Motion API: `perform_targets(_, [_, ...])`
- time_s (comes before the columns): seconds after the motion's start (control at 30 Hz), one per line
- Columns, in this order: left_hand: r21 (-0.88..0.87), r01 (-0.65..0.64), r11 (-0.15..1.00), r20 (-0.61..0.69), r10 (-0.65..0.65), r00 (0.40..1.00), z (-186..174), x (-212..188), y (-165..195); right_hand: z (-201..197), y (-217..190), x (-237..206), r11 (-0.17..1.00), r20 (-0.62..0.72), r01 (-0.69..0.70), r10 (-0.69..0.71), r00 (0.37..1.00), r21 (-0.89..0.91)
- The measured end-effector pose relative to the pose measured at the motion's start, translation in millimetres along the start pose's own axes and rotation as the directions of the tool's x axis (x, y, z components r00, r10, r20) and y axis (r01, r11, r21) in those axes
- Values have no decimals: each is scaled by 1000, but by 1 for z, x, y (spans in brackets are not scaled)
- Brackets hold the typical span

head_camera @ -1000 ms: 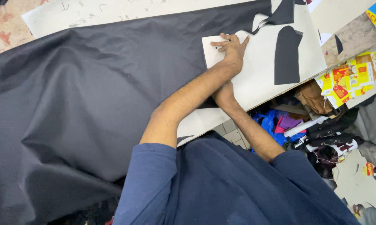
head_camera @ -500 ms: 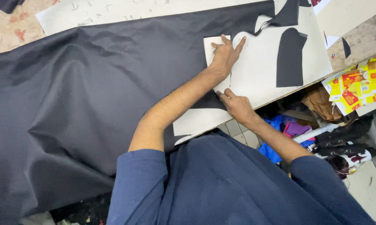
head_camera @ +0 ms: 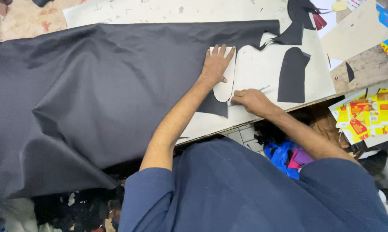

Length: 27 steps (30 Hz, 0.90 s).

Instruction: The person places a paper pattern on a large piece of black fabric, traces its outline with a pen, and cuts along the traced line. They repeat this process for multiple pattern pieces, then stack and fold the cut fabric pieces on the table.

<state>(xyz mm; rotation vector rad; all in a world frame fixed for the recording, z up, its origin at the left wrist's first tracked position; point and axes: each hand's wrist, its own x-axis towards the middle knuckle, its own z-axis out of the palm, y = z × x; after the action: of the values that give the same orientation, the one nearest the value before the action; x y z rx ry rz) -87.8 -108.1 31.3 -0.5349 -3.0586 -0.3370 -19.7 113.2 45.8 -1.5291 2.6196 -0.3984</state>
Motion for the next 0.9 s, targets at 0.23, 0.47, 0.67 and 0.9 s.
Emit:
perform_targets(0.23, [93,-14,996,58,9,998,-33,24,6,-2,7,-9,993,-381,-100,71,922,-57])
perform_targets(0.47, [-206,-191,960,-417,90,904,-66,-16,1,10,-5,9,924,-411,-357,382,828,140])
perform_targets(0.67, [-612,-105,784,-557,-333,761,-56,-77,-48,9,-6,38,808,-393,-548,586,709,216])
perform_targets(0.9, [-916,-300,267,-388,-781,489,1,-70,-118,-6,-8,75,621,-279,-695,784,555,363])
